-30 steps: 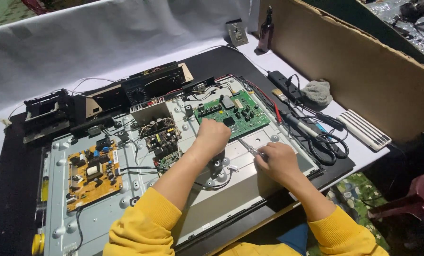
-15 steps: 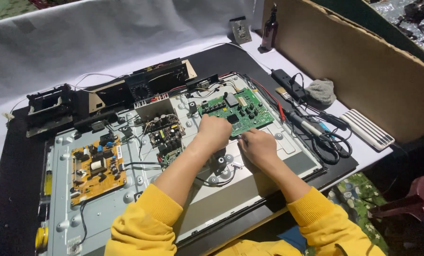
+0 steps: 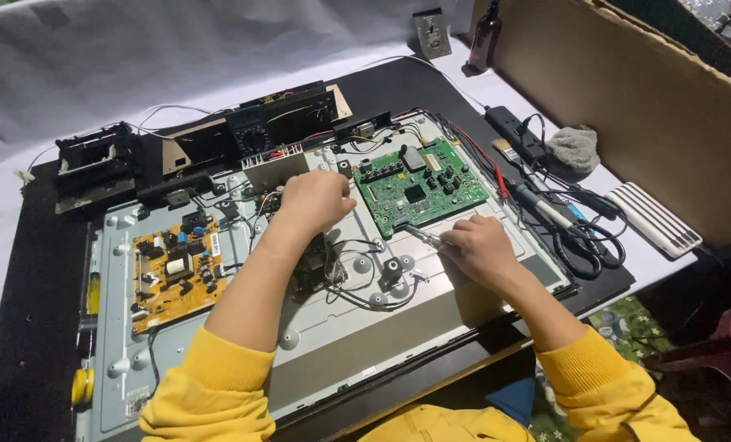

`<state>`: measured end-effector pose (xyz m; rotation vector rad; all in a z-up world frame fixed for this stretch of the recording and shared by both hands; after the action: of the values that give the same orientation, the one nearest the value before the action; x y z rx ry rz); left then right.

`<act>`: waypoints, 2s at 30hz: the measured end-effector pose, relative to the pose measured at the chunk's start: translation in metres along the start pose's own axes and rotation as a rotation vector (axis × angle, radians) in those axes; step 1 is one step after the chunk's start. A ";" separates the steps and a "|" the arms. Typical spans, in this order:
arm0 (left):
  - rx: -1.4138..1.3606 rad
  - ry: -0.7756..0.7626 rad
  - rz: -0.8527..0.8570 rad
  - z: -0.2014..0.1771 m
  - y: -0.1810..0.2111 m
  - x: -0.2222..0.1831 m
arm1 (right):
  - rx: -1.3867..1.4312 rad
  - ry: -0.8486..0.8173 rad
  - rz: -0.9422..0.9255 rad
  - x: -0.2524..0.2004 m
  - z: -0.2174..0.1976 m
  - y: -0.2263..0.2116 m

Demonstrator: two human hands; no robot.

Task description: Finalizing a TV repair by connecting internal ribbon cables, routing wires, and using a screwdriver on the circuit boards.

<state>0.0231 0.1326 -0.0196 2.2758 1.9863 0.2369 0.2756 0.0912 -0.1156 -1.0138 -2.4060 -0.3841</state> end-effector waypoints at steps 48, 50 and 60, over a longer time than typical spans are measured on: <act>0.018 0.311 0.639 0.032 0.115 -0.129 | 0.510 -0.061 0.536 -0.155 -0.072 0.076; 0.019 0.535 0.658 0.014 0.122 -0.147 | 0.532 0.008 0.506 -0.152 -0.072 0.078; -0.327 0.356 0.337 0.011 0.072 -0.124 | 0.570 0.087 0.349 -0.103 -0.073 0.064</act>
<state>0.0791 -0.0002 -0.0225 2.4521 1.5231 0.9793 0.4084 0.0432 -0.1063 -1.0795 -2.0198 0.3557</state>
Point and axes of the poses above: each hand's wrist, its own x-axis towards the middle knuckle, its own z-axis out of the palm, y = z × x, the point moved 9 cm from there along x, towards the middle knuckle, and after that the axes turned 7 degrees about -z, right-handed, at the moved point
